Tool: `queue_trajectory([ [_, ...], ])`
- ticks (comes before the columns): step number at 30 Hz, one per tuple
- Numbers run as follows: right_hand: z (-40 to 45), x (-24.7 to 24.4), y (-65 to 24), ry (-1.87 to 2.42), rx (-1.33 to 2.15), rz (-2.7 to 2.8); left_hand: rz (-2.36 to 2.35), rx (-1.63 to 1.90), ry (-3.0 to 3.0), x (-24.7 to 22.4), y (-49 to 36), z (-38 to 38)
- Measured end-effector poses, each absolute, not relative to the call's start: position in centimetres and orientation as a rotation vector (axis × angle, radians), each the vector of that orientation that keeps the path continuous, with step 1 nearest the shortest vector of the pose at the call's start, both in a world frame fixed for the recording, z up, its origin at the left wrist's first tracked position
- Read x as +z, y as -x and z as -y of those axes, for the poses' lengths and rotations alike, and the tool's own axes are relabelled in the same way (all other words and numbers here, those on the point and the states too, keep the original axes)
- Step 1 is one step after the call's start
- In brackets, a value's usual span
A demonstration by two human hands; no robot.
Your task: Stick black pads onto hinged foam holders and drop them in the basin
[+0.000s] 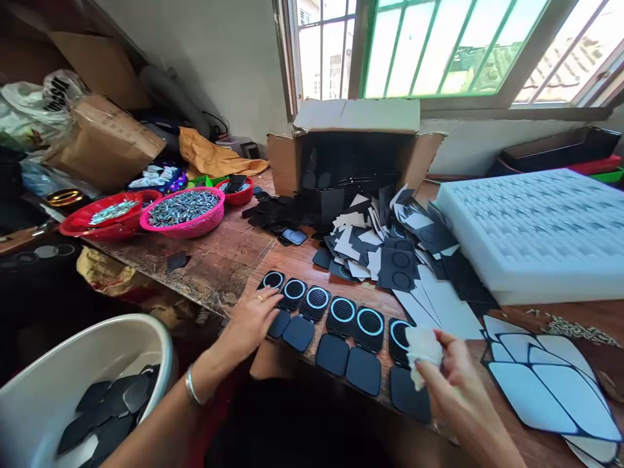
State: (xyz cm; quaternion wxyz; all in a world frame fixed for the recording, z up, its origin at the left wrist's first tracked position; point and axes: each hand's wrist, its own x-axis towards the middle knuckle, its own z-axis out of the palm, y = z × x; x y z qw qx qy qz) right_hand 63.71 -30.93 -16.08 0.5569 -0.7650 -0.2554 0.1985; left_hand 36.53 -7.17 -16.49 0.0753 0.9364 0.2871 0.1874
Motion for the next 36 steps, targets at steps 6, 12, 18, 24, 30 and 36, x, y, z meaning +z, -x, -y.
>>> queue_trajectory([
  [6,25.6,-15.0,-60.0,1.775,0.665,0.937,-0.809,0.461,-2.820,-18.4,-32.8,3.4],
  [12,20.8,-14.6,-58.4,1.781,0.621,1.255,-0.755,0.481,-2.788,-19.4,-32.9,3.0],
  [18,15.4,-14.5,-56.0,1.707,0.656,1.394,-0.866,0.606,-2.597,-18.4,-33.1,3.4],
  [24,9.9,-15.0,-50.4,1.606,0.519,1.432,-0.821,0.681,-1.600,-16.2,-34.2,3.2],
  [30,10.3,-15.0,-49.2,1.578,0.409,1.664,-0.855,0.715,-1.315,-15.8,-35.6,1.4],
  [36,15.5,-15.7,-59.5,2.002,0.062,1.513,-1.058,0.953,-1.564,-16.7,-36.6,-4.6],
])
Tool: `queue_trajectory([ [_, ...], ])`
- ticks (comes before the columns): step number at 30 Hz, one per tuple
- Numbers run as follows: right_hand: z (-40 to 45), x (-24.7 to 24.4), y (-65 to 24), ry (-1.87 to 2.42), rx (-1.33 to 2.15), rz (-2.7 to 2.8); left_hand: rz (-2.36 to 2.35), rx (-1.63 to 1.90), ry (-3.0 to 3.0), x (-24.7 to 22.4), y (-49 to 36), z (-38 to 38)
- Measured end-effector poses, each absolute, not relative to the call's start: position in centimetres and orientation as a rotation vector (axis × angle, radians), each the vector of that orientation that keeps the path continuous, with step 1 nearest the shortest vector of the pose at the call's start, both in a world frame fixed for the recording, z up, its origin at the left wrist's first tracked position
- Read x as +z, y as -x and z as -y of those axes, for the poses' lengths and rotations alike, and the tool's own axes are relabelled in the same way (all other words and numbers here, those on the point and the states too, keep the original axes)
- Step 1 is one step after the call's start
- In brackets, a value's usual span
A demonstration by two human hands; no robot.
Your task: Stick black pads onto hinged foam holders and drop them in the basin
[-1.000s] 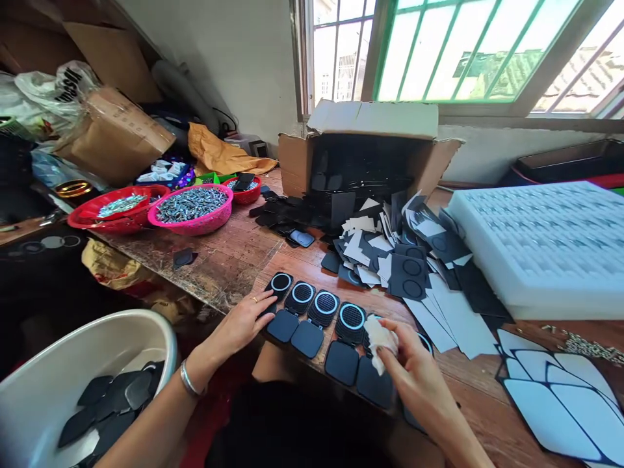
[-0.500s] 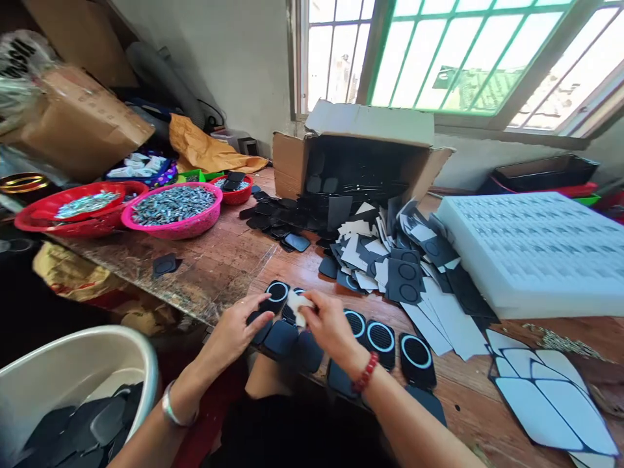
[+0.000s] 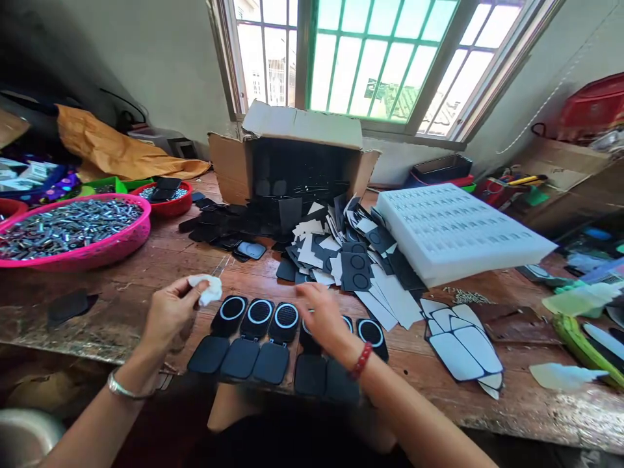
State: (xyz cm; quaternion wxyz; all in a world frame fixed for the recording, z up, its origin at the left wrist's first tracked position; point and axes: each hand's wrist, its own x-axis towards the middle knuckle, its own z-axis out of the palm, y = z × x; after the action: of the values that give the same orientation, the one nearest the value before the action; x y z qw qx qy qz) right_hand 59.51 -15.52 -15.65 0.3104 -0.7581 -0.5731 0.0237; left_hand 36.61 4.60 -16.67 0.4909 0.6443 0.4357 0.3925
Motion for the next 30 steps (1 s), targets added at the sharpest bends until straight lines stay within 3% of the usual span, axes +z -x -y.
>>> queue_trajectory([
  [6,20.3,-16.8,-70.8,2.270,-0.155,1.210,-1.286,1.062,-1.587,-17.8,-38.1,-10.4],
  [15,20.2,-19.5,-71.4,2.149,-0.222,1.256,-1.436,1.006,-1.627,-17.1,-40.2,-10.6],
  [19,20.5,-17.3,-68.4,2.013,-0.221,1.266,-1.259,0.930,-1.617,-15.0,-41.3,-5.4],
  [25,21.5,-13.9,-57.9,1.507,0.280,1.283,-0.782,0.510,-1.404,-12.5,-44.7,8.3],
  [30,24.4,-14.4,-57.8,1.557,0.184,1.226,-0.727,0.379,-1.294,-12.4,-45.5,13.5],
])
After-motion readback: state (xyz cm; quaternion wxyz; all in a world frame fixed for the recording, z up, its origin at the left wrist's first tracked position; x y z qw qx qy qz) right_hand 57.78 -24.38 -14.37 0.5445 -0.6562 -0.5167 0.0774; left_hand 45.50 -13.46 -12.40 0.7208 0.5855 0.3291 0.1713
